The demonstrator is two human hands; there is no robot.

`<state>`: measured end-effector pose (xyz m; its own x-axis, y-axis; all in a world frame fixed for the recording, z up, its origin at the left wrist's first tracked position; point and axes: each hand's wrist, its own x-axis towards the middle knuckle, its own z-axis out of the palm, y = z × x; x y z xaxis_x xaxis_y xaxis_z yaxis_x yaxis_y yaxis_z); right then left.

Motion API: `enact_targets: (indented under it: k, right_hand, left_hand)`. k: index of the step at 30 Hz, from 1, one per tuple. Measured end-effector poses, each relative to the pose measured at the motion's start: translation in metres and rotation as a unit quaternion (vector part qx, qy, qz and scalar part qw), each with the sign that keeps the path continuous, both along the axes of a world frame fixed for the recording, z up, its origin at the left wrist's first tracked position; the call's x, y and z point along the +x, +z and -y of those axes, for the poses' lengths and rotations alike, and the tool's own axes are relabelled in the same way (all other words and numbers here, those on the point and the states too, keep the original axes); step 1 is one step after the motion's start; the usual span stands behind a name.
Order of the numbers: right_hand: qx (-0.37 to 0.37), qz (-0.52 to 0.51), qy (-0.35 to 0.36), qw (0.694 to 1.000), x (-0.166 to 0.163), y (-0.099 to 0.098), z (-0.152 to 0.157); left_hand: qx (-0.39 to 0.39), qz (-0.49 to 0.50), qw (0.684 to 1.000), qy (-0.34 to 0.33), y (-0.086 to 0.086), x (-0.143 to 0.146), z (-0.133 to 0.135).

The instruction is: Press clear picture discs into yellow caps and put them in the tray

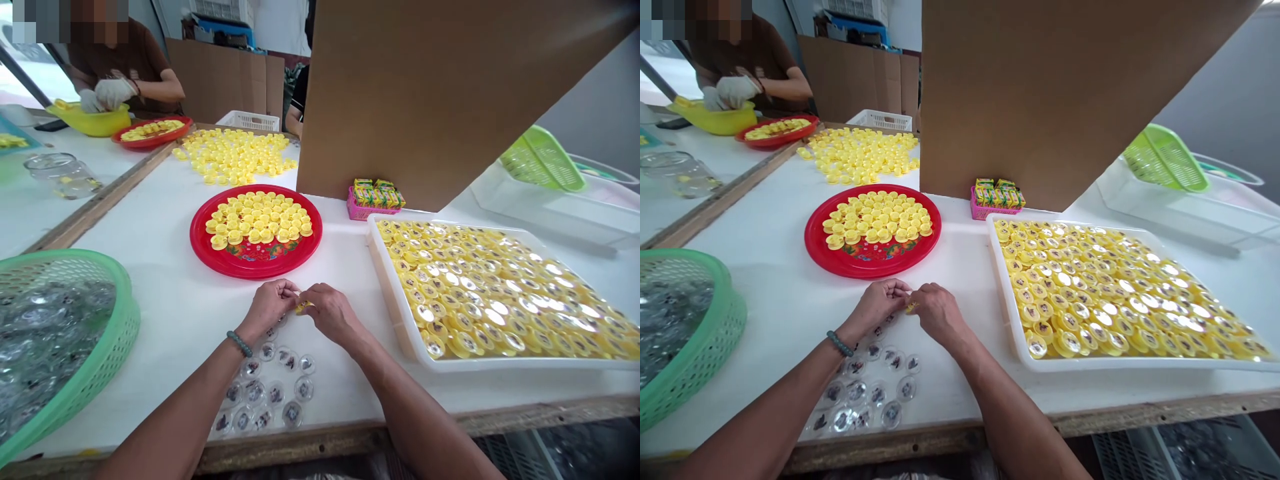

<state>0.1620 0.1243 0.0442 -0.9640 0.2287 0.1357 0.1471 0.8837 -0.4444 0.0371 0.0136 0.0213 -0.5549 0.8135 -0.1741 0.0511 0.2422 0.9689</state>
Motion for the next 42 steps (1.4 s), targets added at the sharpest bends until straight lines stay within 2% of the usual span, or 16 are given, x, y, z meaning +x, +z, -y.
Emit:
enact_targets:
  k: [3,6,8,11,14,17,20,25,31,36,42]
  right_hand:
    - [0.043,0.022,-0.032,0.998,0.006,0.003,-0.008]
    - [0.073,0.031,-0.094,0.992,0.014,0.004,-0.021]
    - [0.082,0.014,-0.119,0.989,0.018,0.004,-0.026]
    - [0.058,-0.048,-0.1,0.992,0.018,0.002,-0.021]
    - [-0.016,-0.092,-0.027,0.995,0.013,-0.004,-0.004]
    - [-0.075,-0.077,0.049,0.993,0.008,-0.012,0.012]
    - [-0.112,-0.057,0.072,0.989,0.005,-0.017,0.018]
    - [-0.143,-0.038,0.064,0.987,0.003,-0.016,0.018]
    - [-0.085,-0.029,0.049,0.995,0.002,-0.013,0.028]
    - [-0.075,-0.021,0.011,0.997,0.001,-0.013,0.029]
    - [-0.166,-0.084,-0.006,0.983,-0.001,-0.019,0.025]
  left_hand:
    - [0.005,-0.055,0.998,0.008,0.011,-0.005,0.009]
    - [-0.061,-0.178,0.982,0.005,0.025,-0.01,0.024]
    - [-0.113,-0.238,0.964,-0.029,0.029,-0.009,0.033]
    - [-0.15,-0.275,0.946,-0.085,0.029,-0.003,0.037]
    - [-0.149,-0.283,0.943,-0.096,0.025,0.002,0.034]
    - [-0.144,-0.265,0.95,-0.086,0.024,0.002,0.033]
    - [-0.138,-0.23,0.961,-0.067,0.022,-0.001,0.033]
    - [-0.098,-0.141,0.984,-0.038,0.016,-0.005,0.032]
    - [-0.104,-0.107,0.989,-0.008,0.012,-0.007,0.031]
    - [-0.071,-0.021,0.996,-0.043,0.016,-0.008,0.032]
    - [-0.042,0.077,0.994,-0.062,0.022,-0.009,0.035]
